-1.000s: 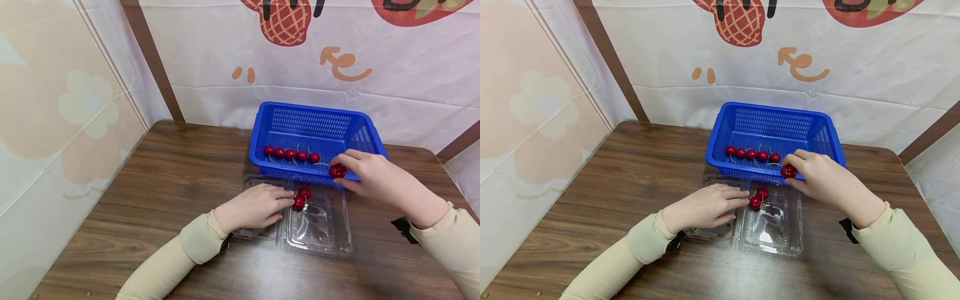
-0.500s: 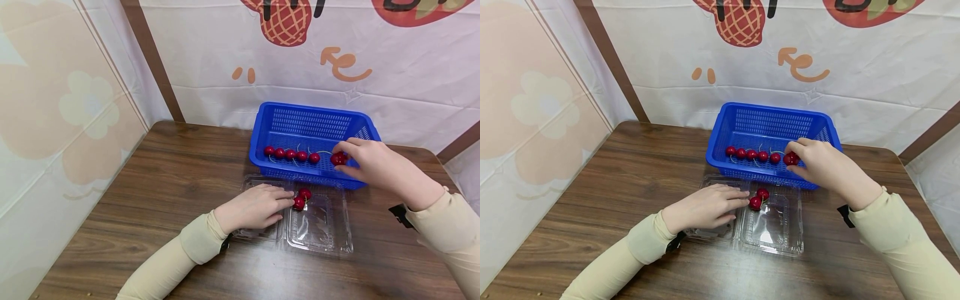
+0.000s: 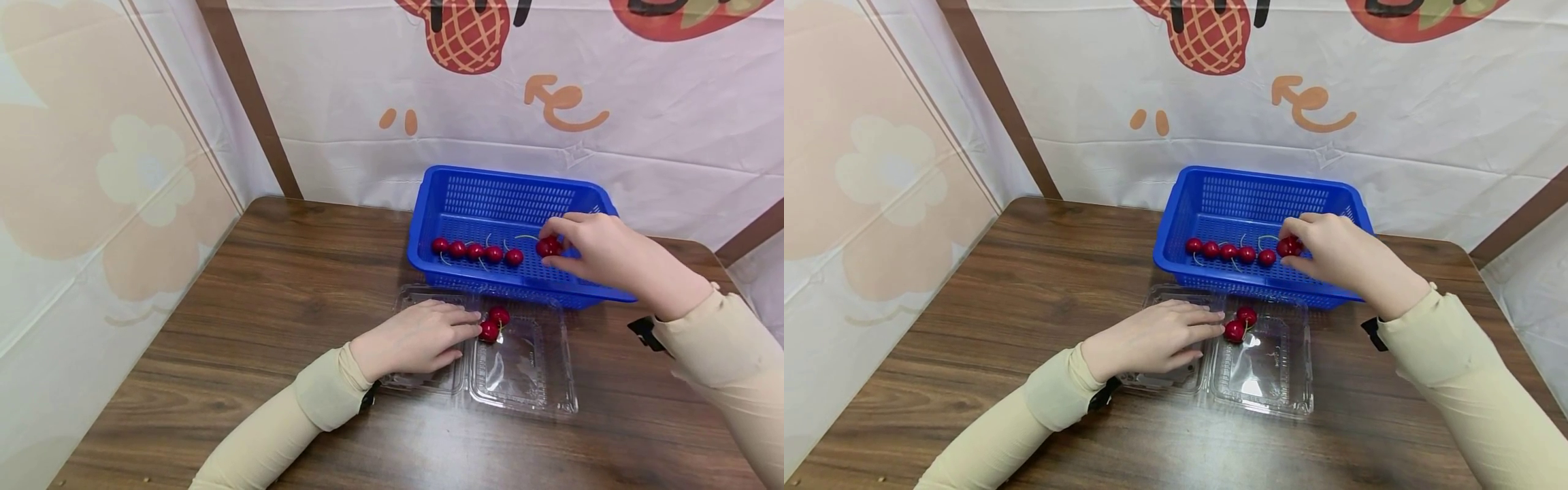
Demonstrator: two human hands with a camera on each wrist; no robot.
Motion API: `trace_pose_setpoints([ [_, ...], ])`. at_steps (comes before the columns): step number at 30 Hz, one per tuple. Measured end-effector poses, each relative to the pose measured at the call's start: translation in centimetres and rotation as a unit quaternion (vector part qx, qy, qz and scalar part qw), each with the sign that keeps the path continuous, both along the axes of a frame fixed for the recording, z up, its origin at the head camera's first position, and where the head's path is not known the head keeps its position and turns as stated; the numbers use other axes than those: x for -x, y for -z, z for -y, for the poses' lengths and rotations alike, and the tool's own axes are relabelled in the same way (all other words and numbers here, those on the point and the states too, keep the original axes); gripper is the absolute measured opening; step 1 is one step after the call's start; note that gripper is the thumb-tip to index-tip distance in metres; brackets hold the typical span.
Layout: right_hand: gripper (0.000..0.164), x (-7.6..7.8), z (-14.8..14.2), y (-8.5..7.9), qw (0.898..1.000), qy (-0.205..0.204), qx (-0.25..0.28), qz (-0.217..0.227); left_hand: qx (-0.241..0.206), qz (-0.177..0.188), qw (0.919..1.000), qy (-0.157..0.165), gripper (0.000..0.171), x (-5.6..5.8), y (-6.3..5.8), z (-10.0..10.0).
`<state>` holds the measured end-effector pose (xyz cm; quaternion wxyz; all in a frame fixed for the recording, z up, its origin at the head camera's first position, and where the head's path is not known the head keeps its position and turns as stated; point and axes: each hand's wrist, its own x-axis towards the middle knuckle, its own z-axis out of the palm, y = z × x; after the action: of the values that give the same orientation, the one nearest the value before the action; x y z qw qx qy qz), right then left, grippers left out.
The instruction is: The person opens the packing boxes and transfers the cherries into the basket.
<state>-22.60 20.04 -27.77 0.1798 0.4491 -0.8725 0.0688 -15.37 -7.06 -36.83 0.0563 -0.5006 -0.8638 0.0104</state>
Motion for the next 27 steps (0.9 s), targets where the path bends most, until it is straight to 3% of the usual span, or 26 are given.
trace_pose_setpoints([
  [27, 0.023, 3.8, 0.9, -0.7, 0.998, 0.035, -0.027, 0.04, 0.005, -0.005, 1.0, 0.0, 0.046, 0.0, 0.0, 0.0],
])
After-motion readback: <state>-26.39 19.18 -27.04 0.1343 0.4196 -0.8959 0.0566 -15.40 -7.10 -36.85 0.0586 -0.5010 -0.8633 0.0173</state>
